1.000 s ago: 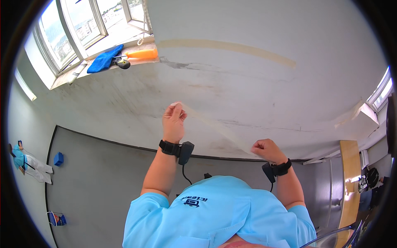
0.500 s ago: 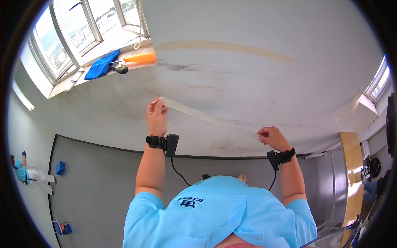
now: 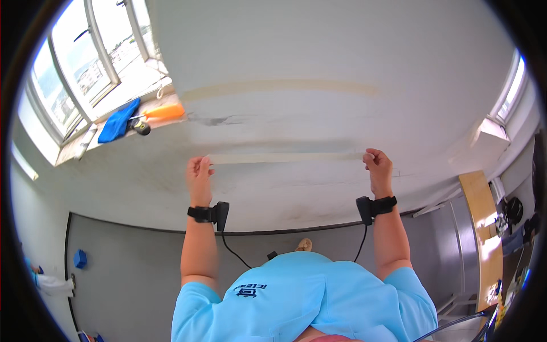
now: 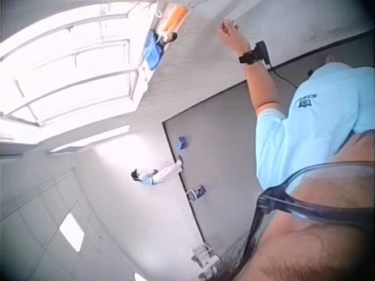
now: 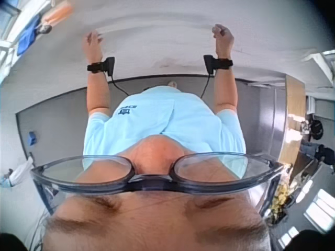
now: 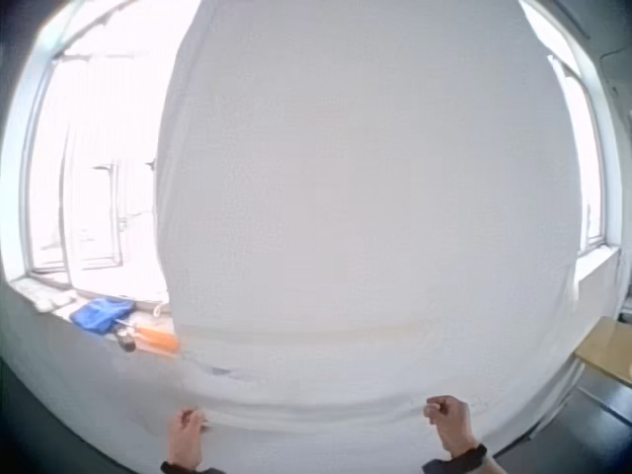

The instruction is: Prepare and repair a wall by applying masking tape and scraping the surface.

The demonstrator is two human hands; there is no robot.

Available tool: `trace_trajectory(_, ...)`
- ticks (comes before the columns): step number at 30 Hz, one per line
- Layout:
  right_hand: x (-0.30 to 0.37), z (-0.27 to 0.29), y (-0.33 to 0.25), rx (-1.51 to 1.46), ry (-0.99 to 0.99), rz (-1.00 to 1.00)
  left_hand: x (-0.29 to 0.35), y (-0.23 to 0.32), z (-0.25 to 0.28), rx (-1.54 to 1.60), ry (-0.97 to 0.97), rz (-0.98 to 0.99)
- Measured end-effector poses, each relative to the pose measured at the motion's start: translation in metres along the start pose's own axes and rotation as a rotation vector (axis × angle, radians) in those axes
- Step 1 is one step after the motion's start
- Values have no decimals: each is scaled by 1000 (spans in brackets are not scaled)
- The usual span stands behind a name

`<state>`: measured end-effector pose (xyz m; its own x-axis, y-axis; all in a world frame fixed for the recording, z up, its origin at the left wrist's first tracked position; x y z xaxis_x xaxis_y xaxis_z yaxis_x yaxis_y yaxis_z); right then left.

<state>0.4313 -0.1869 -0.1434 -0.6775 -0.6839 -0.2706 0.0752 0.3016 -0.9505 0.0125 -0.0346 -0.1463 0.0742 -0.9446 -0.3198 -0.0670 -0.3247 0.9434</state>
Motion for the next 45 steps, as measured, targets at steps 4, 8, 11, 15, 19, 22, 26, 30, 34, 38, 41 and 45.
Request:
trace_trajectory(4, -4, -13, 9, -243, 28, 11, -7, -1, 5, 1, 15, -27)
trace_trajectory(8, -11, -23, 9, -269, 54, 70, -14, -1, 7, 28, 63, -17)
trace_trajectory(11, -15, -26, 6, -223, 144, 144, -21, -1, 8, -27, 95, -27)
trace_trajectory(15, -21, -21, 10, -211, 173, 132, -30, -2, -1, -42, 74, -61)
trace_trajectory(19, -22, -27, 13, -208, 186, 160, -34, -3, 2, -25, 93, -91)
trace_trajectory(22, -17, -32, 11, -199, 164, 223, -33, -5, 4, 28, 129, -68)
trace_trajectory(26, -20, -28, 20, -268, 186, 232, -34, -9, 2, 52, 124, -77)
trace_trajectory(30, -22, -29, 24, -347, 168, 263, -38, -13, 2, 18, 114, -90)
trace_trajectory(34, -22, -32, 26, -275, 193, 247, -38, -12, 5, 12, 84, -90)
trace_trajectory(38, -22, -32, 21, -290, 208, 266, -39, -11, 1, 52, 86, -78)
trace_trajectory(41, -21, -32, 21, -263, 194, 245, -38, -11, 2, 47, 102, -80)
trace_trajectory(45, -20, -33, 23, -253, 188, 253, -35, -7, 3, 10, 114, -107)
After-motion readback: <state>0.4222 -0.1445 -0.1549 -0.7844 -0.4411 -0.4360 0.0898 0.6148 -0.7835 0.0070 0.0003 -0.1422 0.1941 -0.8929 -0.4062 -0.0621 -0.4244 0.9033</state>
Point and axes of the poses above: each hand's wrist, its own x-axis away from the middle knuckle, its own z-axis out of the back of the hand, y = z × x, the point moved 3 cm from there along -x, towards the middle knuckle, and after that the axes turned 9 degrees about -x, right-handed, at the moved point
